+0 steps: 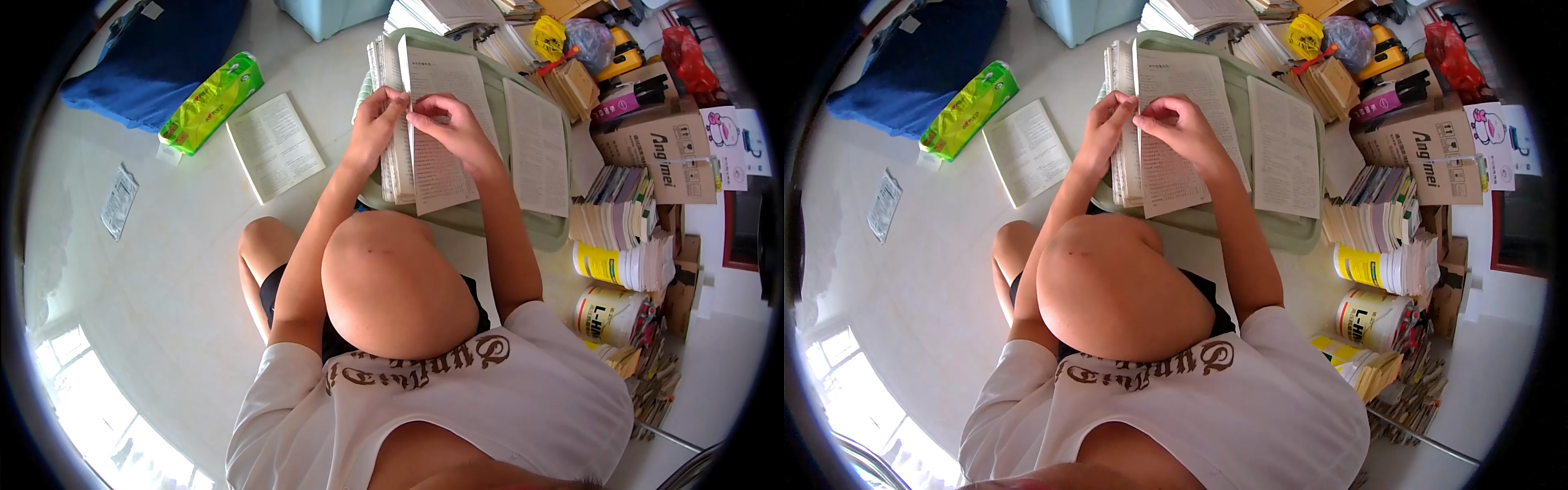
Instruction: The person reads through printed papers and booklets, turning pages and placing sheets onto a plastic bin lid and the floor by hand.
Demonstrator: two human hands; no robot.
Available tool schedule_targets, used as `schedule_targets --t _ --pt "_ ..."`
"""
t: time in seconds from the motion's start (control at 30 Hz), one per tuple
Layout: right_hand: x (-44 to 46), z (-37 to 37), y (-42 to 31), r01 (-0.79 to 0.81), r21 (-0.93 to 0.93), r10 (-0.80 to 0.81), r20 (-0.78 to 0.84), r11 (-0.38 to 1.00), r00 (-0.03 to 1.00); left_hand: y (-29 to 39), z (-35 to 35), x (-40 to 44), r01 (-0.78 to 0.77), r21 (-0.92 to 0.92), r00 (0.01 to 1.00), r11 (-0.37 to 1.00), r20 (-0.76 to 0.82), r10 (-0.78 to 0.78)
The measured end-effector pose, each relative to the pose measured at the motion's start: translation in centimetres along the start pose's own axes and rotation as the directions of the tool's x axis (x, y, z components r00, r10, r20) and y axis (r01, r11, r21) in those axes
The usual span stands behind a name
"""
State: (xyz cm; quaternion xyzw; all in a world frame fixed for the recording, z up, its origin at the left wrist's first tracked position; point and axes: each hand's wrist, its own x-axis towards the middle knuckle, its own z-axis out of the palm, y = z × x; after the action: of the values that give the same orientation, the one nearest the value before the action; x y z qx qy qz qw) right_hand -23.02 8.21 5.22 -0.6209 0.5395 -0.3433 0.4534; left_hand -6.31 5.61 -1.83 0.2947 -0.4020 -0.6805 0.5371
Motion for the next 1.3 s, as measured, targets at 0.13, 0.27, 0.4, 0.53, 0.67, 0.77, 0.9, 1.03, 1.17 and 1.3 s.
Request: schedule_targets --t 0.13,0.27,0.4,0.53,0.67,0.77,0.9,1.03,1.17,1.3 --pt "-0.1 -0.2 0.1 -0.012 0.037 0.012 -0.001 0.999 1.0 0.1 0.2 0.0 -0.03 0.024 0.999 0.999 -0.033 0.031" --pt "0.1 -0.2 1.1 -0.026 0.054 0.028 -0.026 0.998 0.999 -0.2 0.4 0.1 -0.026 -0.012 0.998 1.0 -0.059 0.025" --pt "-0.1 0.1 1.0 -0.012 0.089 0.015 -0.038 0.996 0.999 0.1 0.4 -0.1 0.017 0.025 0.999 1.0 -0.05 -0.016" --pt "-0.4 0.5 0.6 0.0 0.071 0.006 -0.09 0.997 0.996 0.0 0.3 0.0 0.018 0.055 0.999 0.998 -0.036 -0.016" --pt "-0.1 0.5 1.9 0.062 0.093 -0.05 -0.122 0.994 0.991 0.1 0.4 0.0 -0.009 0.073 0.999 0.997 -0.046 0.012" --pt "-0.2 0.2 1.7 0.023 0.088 -0.016 -0.079 0.996 0.997 0.2 0.6 -0.2 -0.018 0.068 0.999 0.998 -0.04 0.02" --pt "-0.2 0.2 1.8 0.033 0.071 -0.03 -0.038 0.997 0.999 0.3 0.5 0.0 0.009 0.043 0.998 0.999 -0.056 -0.007" --pt "-0.1 0.6 2.8 0.15 -0.035 -0.153 -0.112 0.988 0.982 0.6 0.8 -0.2 0.025 0.043 0.996 0.999 -0.09 -0.021" --pt "0.1 0.7 3.4 0.157 -0.048 -0.162 -0.124 0.986 0.979 0.5 1.0 -0.3 0.011 0.007 0.996 1.0 -0.087 -0.01" --pt "0.2 0.9 3.8 0.19 -0.099 -0.203 -0.147 0.977 0.968 0.7 1.1 -0.3 0.037 -0.009 0.993 0.999 -0.109 -0.038"
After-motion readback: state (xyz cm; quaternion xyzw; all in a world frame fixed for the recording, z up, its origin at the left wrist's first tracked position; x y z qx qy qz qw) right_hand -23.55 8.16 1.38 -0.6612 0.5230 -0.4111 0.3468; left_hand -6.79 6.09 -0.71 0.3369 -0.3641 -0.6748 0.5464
